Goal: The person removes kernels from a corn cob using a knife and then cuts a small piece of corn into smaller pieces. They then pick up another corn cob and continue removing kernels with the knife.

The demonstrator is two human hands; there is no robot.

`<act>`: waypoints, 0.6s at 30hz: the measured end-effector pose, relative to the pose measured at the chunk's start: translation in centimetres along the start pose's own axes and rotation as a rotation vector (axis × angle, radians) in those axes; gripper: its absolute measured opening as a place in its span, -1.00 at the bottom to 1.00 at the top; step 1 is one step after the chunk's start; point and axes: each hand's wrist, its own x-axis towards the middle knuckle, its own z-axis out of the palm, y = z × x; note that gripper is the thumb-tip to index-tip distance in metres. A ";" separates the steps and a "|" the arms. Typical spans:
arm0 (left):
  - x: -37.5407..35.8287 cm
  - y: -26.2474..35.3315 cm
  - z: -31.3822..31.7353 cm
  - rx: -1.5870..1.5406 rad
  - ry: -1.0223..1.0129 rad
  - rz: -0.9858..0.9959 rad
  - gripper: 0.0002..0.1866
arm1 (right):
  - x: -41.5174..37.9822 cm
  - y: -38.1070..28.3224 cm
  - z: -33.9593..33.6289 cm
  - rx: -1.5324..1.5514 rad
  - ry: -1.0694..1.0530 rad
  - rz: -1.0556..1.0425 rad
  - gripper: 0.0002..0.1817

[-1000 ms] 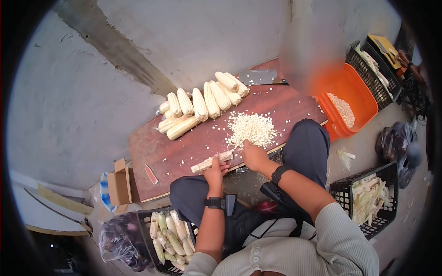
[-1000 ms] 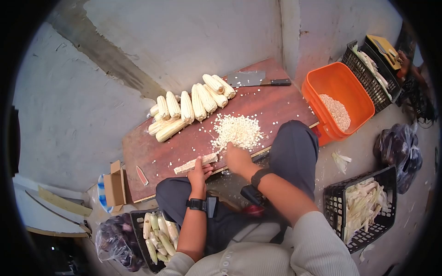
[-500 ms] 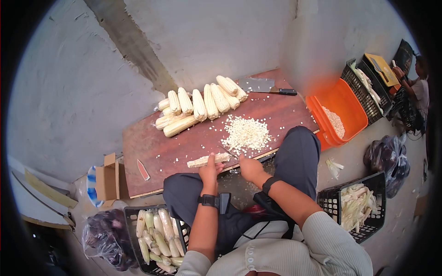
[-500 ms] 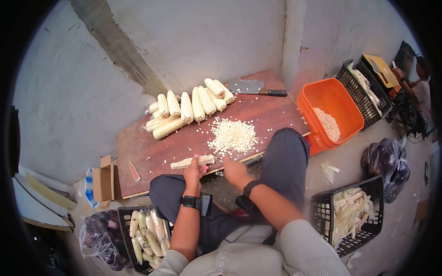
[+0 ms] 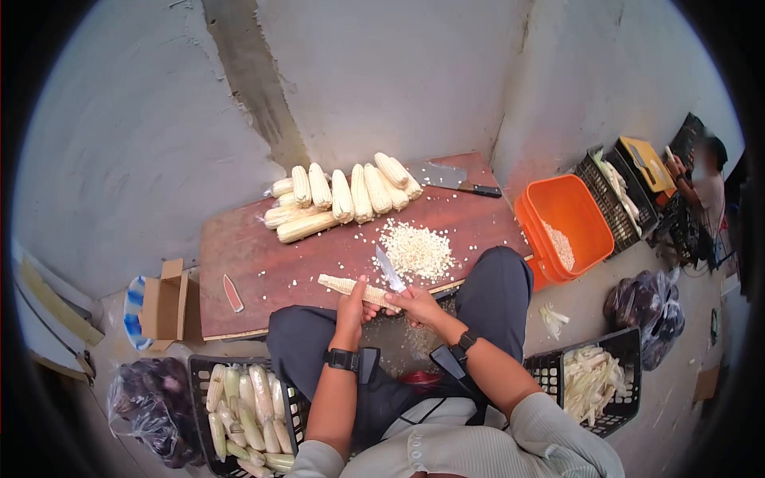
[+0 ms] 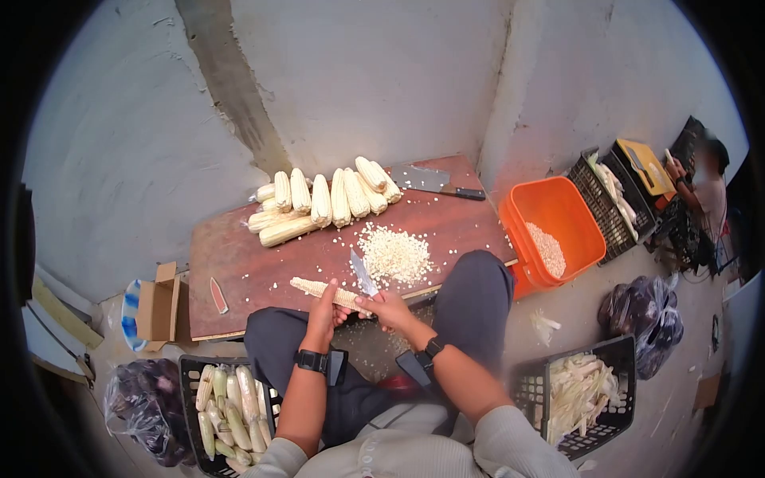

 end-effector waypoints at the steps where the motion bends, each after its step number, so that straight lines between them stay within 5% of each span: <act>1: -0.1 -0.1 -0.1 0.017 -0.009 -0.003 -0.48 | -0.3 -0.1 -0.2 0.069 -0.041 0.043 -0.66; 9: 0.0 -1.0 -1.0 -0.067 -0.050 0.030 -0.31 | -4.5 -1.6 -7.1 0.251 -0.003 0.094 -0.74; 13: 0.0 -1.0 -1.0 -0.058 0.014 0.090 -0.39 | -10.2 -3.2 -14.9 0.481 0.042 -0.221 -0.66; 17: -0.1 -1.0 -0.6 -0.052 -0.069 0.070 -0.46 | -15.0 -4.4 -19.9 1.054 -0.673 -0.969 -0.45; 18: -0.2 -0.9 -0.4 -0.056 -0.077 0.081 -0.47 | -15.3 -4.9 -20.1 1.028 -0.685 -0.963 -0.43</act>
